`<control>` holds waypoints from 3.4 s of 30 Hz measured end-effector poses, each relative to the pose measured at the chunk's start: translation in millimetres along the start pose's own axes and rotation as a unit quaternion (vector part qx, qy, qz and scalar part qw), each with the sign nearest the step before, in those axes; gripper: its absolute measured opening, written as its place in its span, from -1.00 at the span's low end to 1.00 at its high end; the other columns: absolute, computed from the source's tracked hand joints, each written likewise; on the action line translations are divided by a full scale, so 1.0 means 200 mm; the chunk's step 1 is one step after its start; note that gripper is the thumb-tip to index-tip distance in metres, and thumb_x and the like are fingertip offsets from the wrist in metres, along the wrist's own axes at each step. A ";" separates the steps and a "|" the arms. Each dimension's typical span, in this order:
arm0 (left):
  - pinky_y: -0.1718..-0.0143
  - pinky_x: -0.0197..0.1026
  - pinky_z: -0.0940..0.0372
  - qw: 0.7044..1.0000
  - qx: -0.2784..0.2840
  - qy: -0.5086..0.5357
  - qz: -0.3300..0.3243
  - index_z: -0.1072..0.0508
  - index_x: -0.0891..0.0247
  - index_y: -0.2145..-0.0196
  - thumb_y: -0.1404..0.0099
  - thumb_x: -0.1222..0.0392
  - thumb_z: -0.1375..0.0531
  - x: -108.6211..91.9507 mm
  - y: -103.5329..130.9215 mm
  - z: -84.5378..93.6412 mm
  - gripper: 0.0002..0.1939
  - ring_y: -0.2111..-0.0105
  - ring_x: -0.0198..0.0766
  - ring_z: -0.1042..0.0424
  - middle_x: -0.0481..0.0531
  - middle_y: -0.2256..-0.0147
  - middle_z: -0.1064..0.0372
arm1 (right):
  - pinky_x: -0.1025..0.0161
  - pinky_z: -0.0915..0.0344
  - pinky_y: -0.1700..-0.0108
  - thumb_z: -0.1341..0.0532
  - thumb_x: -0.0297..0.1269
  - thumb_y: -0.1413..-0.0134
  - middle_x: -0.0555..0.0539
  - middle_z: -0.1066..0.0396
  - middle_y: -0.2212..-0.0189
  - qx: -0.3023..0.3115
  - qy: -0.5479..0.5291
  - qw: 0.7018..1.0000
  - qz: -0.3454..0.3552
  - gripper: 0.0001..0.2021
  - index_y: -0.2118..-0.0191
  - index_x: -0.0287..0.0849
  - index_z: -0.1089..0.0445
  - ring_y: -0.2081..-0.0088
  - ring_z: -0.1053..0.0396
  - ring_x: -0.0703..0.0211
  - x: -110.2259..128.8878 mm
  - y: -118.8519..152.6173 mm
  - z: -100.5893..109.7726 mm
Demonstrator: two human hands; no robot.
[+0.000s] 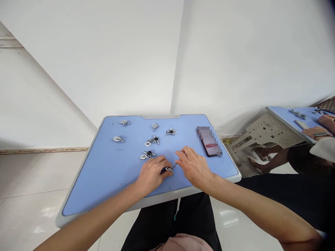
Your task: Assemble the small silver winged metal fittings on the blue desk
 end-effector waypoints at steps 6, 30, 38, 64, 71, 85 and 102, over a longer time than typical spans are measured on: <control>0.38 -0.24 -0.13 1.000 0.008 0.009 0.005 -0.53 0.16 0.27 -0.26 0.20 -0.31 0.00 0.00 0.00 -0.94 0.37 -0.24 -0.38 -0.06 0.31 -0.44 | 0.26 -0.33 0.27 -0.03 -0.52 -0.24 -0.10 -0.44 0.17 -0.062 -0.276 0.959 0.037 -0.54 -0.23 -0.16 -0.06 0.26 -0.40 0.21 0.02 0.04 -0.04; 0.36 -0.23 -0.19 1.000 -0.011 0.009 -0.002 -0.53 0.16 0.27 -0.24 0.21 -0.31 0.01 0.01 -0.01 -0.92 0.39 -0.26 -0.39 -0.06 0.30 -0.44 | 0.22 -0.40 0.20 -0.07 -0.50 -0.24 -0.08 -0.51 0.18 -0.149 -0.294 0.941 0.081 -0.69 0.00 -0.08 -0.40 0.19 -0.41 0.19 0.03 0.04 0.07; 0.35 -0.21 -0.19 1.000 -0.006 0.007 0.004 -0.53 0.14 0.28 -0.25 0.20 -0.29 0.01 0.01 -0.01 -0.94 0.37 -0.23 -0.40 -0.05 0.30 -0.45 | 0.13 -0.41 0.11 -0.02 -0.47 -0.27 -0.09 -0.50 0.09 -0.117 -0.314 0.939 0.080 -0.52 -0.26 -0.02 -0.14 0.15 -0.42 0.18 0.03 0.04 0.03; 0.39 -0.23 -0.16 1.000 0.005 0.007 0.008 -0.52 0.16 0.24 -0.29 0.17 -0.25 0.01 0.01 0.00 -0.91 0.38 -0.24 -0.39 -0.02 0.30 -0.43 | 0.25 -0.33 0.22 -0.16 -0.38 -0.19 -0.06 -0.46 0.19 -0.072 -0.399 0.914 -0.002 -0.84 0.16 -0.08 -0.47 0.20 -0.38 0.20 -0.01 0.04 -0.02; 0.40 -0.23 -0.14 1.000 0.010 -0.003 0.009 -0.50 0.19 0.30 -0.31 0.14 -0.22 0.01 0.00 0.00 -0.90 0.40 -0.24 -0.36 -0.03 0.36 -0.38 | 0.24 -0.34 0.23 -0.13 -0.37 -0.24 -0.09 -0.46 0.26 -0.075 -0.337 0.935 0.084 -0.83 0.14 -0.13 -0.45 0.21 -0.38 0.18 0.03 0.04 0.01; 0.40 -0.24 -0.18 0.999 -0.009 0.042 0.012 -0.49 0.18 0.30 -0.29 0.17 -0.23 0.01 0.00 0.01 -0.94 0.43 -0.28 -0.35 -0.05 0.36 -0.40 | 0.28 -0.13 0.42 0.02 -0.38 -0.29 0.03 -0.39 0.51 -0.047 -0.241 0.968 -0.059 -0.84 0.20 -0.13 -0.29 0.51 -0.31 0.22 -0.07 0.08 -0.06; 0.37 -0.27 -0.28 0.996 -0.029 0.068 -0.041 -0.53 0.19 0.19 -0.34 0.31 -0.13 0.00 0.02 0.01 -0.81 0.39 -0.31 -0.38 0.01 0.30 -0.35 | 0.25 -0.02 0.45 -0.14 -0.21 -0.26 -0.07 -0.54 0.45 0.084 -0.018 0.990 -0.108 -0.84 0.22 -0.12 -0.44 0.44 -0.46 0.07 -0.04 0.06 -0.28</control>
Point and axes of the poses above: each hand's wrist, its own y-axis away from the middle knuckle, its own z-axis out of the back of the hand, x = y × z, the point moved 6 cm from there along -y, towards the middle knuckle
